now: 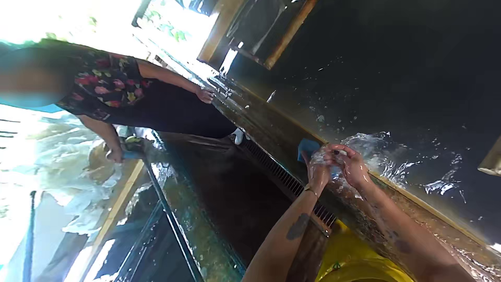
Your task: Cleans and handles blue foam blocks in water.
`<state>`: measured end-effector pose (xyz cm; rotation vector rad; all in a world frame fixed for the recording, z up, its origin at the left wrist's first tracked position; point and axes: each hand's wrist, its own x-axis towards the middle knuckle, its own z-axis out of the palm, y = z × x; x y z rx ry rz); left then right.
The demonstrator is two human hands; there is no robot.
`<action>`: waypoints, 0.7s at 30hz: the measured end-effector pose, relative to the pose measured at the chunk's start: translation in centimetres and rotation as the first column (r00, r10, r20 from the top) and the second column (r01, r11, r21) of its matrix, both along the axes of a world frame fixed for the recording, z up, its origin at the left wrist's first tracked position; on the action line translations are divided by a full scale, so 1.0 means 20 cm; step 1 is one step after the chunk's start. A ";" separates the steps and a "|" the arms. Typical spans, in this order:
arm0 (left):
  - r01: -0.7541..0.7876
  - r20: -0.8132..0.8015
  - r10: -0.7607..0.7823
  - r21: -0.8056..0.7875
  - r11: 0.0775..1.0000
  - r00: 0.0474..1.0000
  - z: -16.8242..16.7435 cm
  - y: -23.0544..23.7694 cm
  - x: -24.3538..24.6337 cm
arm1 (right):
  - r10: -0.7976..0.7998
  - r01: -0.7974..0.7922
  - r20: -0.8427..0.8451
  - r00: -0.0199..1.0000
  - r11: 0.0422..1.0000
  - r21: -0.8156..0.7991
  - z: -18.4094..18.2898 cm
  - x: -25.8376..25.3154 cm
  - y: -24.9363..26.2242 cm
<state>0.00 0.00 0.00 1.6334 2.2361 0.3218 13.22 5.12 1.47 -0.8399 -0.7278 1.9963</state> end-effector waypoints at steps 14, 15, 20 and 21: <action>-0.550 0.928 0.257 -0.367 0.750 -0.269 0.20 -0.18 -0.32 | -0.091 0.019 -0.216 0.972 0.949 -0.314 -0.39 0.24 0.06; -0.589 0.931 0.294 -0.364 0.722 -0.216 0.20 -0.16 -0.28 | -0.050 0.017 -0.186 0.981 0.984 -0.175 -0.22 0.11 0.00; -0.712 0.939 0.345 -0.232 0.663 0.016 0.26 -0.02 0.00 | 0.094 -0.444 0.609 0.787 0.772 0.455 0.21 -0.27 -0.02; -0.706 0.938 0.325 -0.148 0.693 0.123 0.27 -0.02 0.04 | 0.141 -0.471 0.639 0.757 0.795 0.383 0.20 -0.28 0.07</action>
